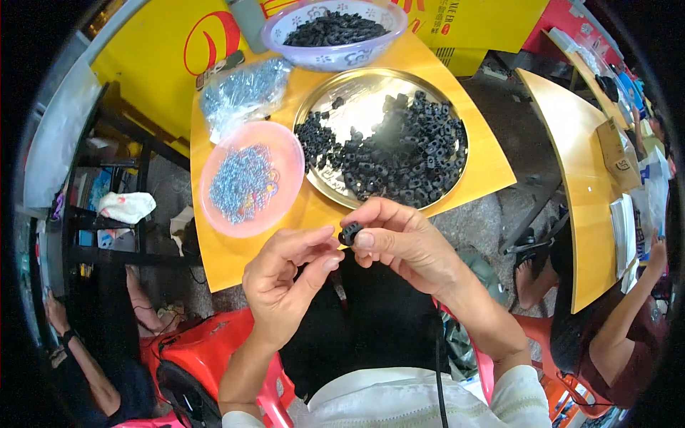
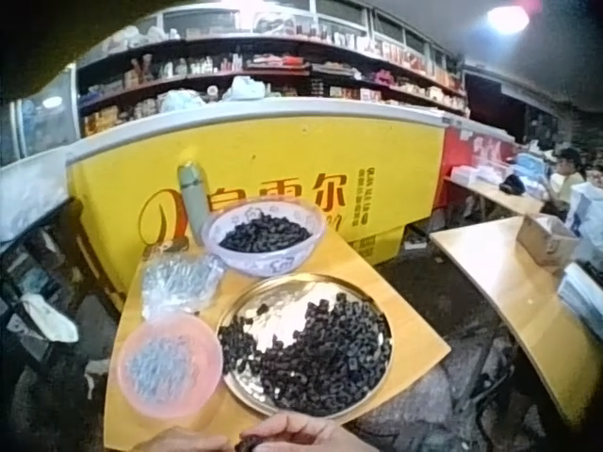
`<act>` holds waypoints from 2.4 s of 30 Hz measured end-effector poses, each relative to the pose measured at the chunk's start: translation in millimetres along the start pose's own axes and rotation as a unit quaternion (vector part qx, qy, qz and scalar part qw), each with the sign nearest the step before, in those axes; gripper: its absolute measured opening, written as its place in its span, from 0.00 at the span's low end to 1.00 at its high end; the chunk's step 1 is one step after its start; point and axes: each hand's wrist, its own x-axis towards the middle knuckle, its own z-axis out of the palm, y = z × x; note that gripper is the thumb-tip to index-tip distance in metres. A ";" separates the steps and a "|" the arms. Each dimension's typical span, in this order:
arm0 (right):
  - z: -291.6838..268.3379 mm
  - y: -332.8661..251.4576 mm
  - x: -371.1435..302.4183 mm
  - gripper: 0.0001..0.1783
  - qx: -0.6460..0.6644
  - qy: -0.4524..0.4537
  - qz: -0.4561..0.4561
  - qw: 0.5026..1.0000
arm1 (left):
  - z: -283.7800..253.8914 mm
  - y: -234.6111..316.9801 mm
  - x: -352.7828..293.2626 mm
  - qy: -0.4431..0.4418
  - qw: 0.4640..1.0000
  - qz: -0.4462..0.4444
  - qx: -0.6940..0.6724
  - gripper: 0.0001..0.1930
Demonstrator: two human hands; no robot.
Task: The person picks small metal pieces from a pink plate and black plastic components from a round tray, then assembles them together by hand.
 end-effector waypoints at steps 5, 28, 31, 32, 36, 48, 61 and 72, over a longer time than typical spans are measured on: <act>1.4 21.7 2.7 0.13 -0.043 -0.007 0.013 0.999 | -11.5 -4.9 -5.9 -0.009 0.982 0.076 0.170 0.13; -30.6 31.0 15.7 0.08 -0.056 0.069 0.035 0.995 | -74.3 -24.7 109.7 0.004 0.839 0.086 0.537 0.06; -33.2 33.2 14.5 0.08 -0.069 0.067 0.039 0.995 | -73.1 -38.8 127.1 -0.045 0.780 0.104 0.615 0.07; -32.7 32.0 16.1 0.08 -0.071 0.062 0.038 0.995 | -71.9 -43.4 130.5 -0.053 0.782 0.103 0.612 0.07; -31.3 26.0 14.8 0.09 -0.077 0.052 0.042 0.995 | -68.4 -56.5 141.2 -0.054 0.761 0.100 0.638 0.07; -26.5 23.6 8.2 0.09 -0.118 0.062 0.010 0.991 | -75.2 -37.5 119.8 0.080 0.978 -0.041 0.186 0.04; -16.6 41.1 9.8 0.10 -0.099 0.048 0.042 0.993 | -40.5 -15.7 19.1 0.039 0.978 -0.156 -0.134 0.07; -11.0 44.0 2.2 0.11 -0.055 0.030 0.016 0.998 | -22.7 -23.3 -6.8 0.045 0.994 -0.087 -0.049 0.06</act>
